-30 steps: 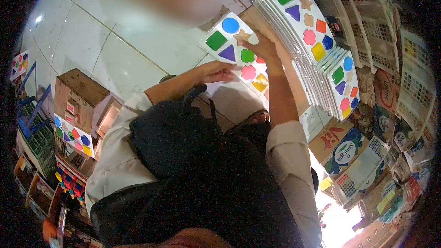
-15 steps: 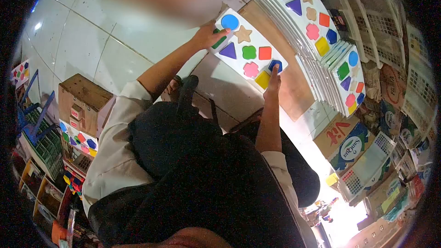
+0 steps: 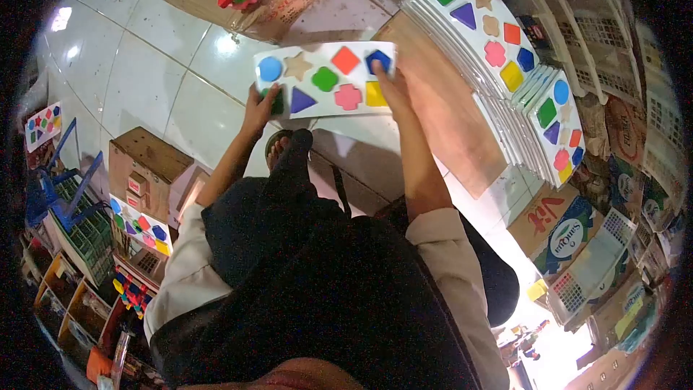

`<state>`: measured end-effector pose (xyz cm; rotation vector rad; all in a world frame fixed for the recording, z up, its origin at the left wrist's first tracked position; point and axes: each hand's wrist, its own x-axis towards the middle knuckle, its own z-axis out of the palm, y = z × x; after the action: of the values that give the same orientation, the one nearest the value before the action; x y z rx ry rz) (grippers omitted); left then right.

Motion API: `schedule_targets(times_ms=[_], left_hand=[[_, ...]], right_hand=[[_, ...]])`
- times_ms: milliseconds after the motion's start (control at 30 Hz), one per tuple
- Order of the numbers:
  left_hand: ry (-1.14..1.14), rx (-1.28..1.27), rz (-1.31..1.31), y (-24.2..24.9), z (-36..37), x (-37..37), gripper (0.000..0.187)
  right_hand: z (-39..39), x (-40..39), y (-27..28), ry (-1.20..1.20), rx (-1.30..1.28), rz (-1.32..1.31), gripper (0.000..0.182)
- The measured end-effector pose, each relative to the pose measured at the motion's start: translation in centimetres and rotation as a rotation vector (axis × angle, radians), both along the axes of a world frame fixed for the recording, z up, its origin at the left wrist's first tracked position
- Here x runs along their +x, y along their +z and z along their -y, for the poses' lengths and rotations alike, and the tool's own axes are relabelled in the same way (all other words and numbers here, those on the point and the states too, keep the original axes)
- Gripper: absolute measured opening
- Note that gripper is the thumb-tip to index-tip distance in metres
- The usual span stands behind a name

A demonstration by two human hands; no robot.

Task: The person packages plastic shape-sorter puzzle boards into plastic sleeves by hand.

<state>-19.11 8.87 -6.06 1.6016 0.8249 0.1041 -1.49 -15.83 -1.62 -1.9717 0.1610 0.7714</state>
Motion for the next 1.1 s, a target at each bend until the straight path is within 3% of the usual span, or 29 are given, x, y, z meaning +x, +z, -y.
schedule_targets(times_ms=[67,200,333,367,433,467,533,567,600,633,700,800,933,1000,1033,1067,1100], left_hand=[[0.162,-0.192,-0.043,4.5,-0.5,-1.1,0.048],[0.278,-0.222,-0.043,3.2,-3.0,-5.5,0.045],[0.358,-0.206,-0.027,3.5,-4.0,-7.0,0.048],[0.3,-0.173,0.029,2.5,-4.5,-7.6,0.057],[0.326,-0.219,-0.13,2.3,-5.1,-8.2,0.066],[0.422,-0.192,-0.119,4.8,-3.8,-7.1,0.071],[0.188,0.526,-0.015,5.0,-4.6,-6.4,0.067],[0.082,0.608,-0.005,9.6,-2.9,-4.2,0.062],[-0.017,0.523,0.143,10.5,-2.7,-3.1,0.057],[-0.168,0.407,0.191,12.2,-1.9,-1.1,0.055],[-0.399,0.318,0.302,15.5,0.5,2.7,0.048],[-0.776,0.337,0.365,17.5,2.9,10.2,0.043],[-0.861,0.253,0.368,12.9,6.2,22.1,0.043],[-0.773,0.43,0.347,8.4,7.0,28.2,0.042],[-0.684,0.551,0.349,7.3,7.7,30.4,0.039],[-0.684,0.561,0.35,8.2,8.5,31.3,0.039],[-0.695,0.399,0.268,9.8,9.5,32.1,0.036]], right_hand=[[-3.5,-0.1,1.6,0.152,-0.049,0.219,0.077],[-8.6,0.6,-1.2,0.353,-0.12,0.009,0.087],[-12.4,0.6,0.0,0.479,-0.239,0.003,0.093],[-12.7,0.4,-0.2,0.495,-0.273,0.044,0.094],[-12.4,0.8,-1.2,0.495,-0.209,-0.018,0.093],[-11.9,0.7,-1.3,0.451,-0.17,0.003,0.094],[-9.7,1.3,2.9,0.548,-0.048,0.189,0.089],[-8.1,1.8,3.9,0.661,-0.159,0.285,0.085],[-6.6,2.2,4.7,0.784,-0.273,0.366,0.081],[-4.9,3.1,7.1,0.738,-0.292,0.368,0.081],[-0.3,4.6,11.4,1.201,-0.316,0.228,0.072],[8.0,5.3,13.3,1.103,-0.271,0.22,0.058],[17.1,4.4,10.8,0.814,-0.328,0.319,0.045],[19.5,3.5,8.4,0.028,-0.154,0.255,0.04],[19.3,2.9,9.2,-0.236,0.041,0.126,0.043],[18.8,2.7,8.9,-0.236,0.05,0.13,0.043],[18.3,2.5,8.2,-0.472,0.224,0.224,0.046]])
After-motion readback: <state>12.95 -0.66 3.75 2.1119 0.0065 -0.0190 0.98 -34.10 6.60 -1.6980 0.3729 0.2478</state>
